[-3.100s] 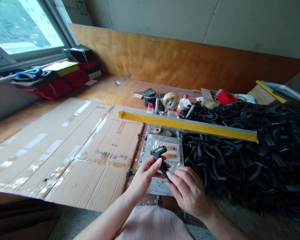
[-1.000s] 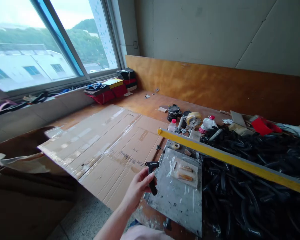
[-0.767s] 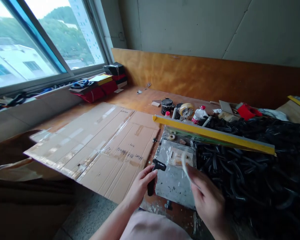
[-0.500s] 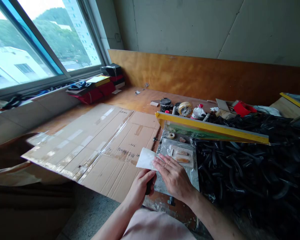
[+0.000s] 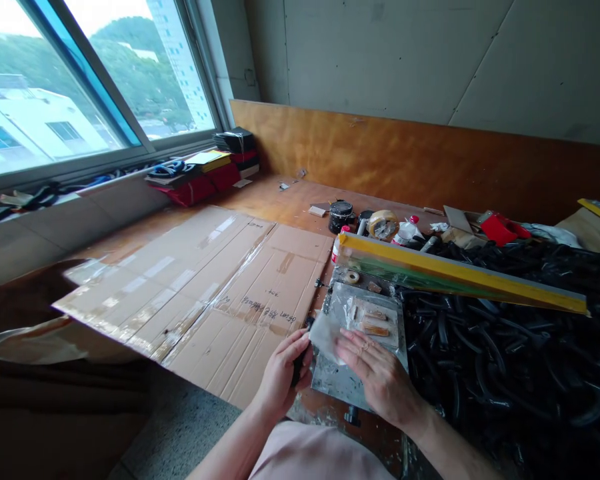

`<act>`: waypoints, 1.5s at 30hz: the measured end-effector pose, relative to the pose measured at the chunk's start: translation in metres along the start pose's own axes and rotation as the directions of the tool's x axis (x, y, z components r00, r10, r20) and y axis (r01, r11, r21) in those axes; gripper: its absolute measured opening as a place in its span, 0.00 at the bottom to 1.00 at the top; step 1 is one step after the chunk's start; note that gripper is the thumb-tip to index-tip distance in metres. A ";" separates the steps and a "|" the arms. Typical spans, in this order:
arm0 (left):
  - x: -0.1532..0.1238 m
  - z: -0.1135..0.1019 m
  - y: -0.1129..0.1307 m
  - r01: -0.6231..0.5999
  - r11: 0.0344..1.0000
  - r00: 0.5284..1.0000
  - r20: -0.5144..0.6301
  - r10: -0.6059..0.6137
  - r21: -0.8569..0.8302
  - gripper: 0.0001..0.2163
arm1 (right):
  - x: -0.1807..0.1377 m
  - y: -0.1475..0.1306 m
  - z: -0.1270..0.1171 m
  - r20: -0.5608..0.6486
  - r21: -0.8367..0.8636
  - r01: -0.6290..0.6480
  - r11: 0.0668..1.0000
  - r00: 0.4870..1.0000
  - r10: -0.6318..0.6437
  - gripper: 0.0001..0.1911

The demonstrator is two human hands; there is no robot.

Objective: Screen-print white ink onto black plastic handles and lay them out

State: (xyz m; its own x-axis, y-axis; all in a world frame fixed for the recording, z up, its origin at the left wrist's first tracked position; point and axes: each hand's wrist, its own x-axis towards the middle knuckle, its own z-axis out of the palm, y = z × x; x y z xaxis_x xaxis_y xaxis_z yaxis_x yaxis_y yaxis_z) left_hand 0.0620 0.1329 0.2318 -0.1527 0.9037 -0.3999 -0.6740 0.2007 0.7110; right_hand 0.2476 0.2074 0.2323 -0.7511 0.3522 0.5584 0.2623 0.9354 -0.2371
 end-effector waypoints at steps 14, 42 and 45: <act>0.003 -0.002 -0.010 -0.228 0.914 0.965 -0.050 0.259 0.337 0.18 | 0.074 -0.030 0.031 -0.158 0.424 -0.477 0.770 0.798 0.582 0.07; 0.006 0.001 -0.020 -0.283 0.942 0.899 -0.293 0.326 0.179 0.19 | 0.078 -0.009 0.067 -0.388 0.270 -0.428 0.862 0.771 0.504 0.10; 0.014 -0.006 -0.018 -0.319 0.937 0.896 -0.279 0.346 0.140 0.17 | 0.069 0.007 0.078 -0.317 0.372 -0.555 0.744 0.677 0.664 0.12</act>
State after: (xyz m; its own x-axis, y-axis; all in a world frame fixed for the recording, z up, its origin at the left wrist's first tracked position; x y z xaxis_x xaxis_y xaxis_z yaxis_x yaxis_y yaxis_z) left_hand 0.0675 0.1400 0.2099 -0.5716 0.7736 -0.2735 -0.4821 -0.0469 0.8749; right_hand 0.1500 0.2363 0.2069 -0.1420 0.8696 0.4729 0.3872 0.4885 -0.7819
